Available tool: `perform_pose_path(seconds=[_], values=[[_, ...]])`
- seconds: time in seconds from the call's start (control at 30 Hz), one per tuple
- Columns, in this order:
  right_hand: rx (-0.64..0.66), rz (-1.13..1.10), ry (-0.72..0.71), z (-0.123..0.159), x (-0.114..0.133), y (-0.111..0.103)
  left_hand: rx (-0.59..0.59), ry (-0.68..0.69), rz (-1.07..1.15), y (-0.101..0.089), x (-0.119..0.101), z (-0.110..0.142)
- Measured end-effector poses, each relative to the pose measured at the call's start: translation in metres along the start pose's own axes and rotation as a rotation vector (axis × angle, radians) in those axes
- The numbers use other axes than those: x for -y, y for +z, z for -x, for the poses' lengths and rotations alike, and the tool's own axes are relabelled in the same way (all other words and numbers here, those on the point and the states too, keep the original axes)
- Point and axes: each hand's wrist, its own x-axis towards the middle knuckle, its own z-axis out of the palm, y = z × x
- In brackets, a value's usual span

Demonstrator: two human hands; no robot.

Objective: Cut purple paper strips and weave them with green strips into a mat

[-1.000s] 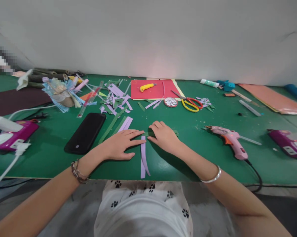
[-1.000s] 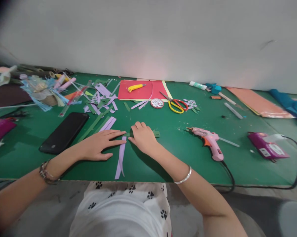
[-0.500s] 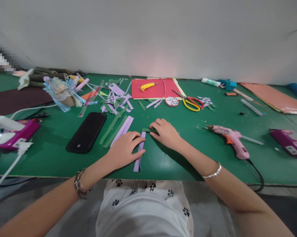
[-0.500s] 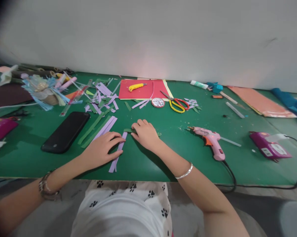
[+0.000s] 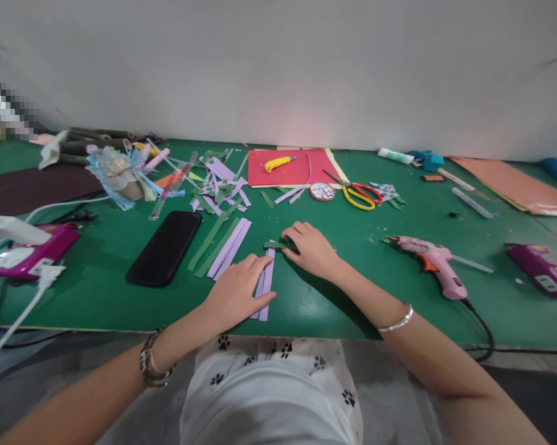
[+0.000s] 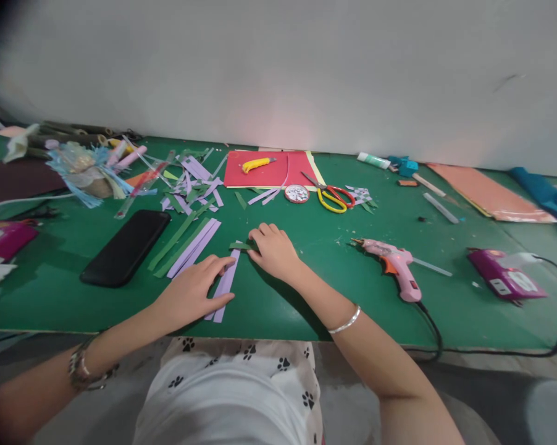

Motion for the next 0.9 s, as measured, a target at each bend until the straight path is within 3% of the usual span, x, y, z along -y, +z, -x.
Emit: perform_pose_path(seconds=[0.23,0.6,0.73,0.9], values=[[-0.007,-0.189,-0.281,0.0,0.003,0.001,-0.008,-0.017,0.23,-0.003,0.007,0.0],[0.01,-0.122,-0.271,0.001,0.001,0.007,0.065,-0.119,0.506,-0.011,0.012,-0.002],[0.016,0.005,-0.258,-0.003,0.002,0.007,0.067,-0.129,0.436,-0.011,0.01,-0.003],[0.046,0.162,-0.265,-0.006,0.008,0.006,0.047,-0.178,0.125,-0.009,-0.005,-0.007]])
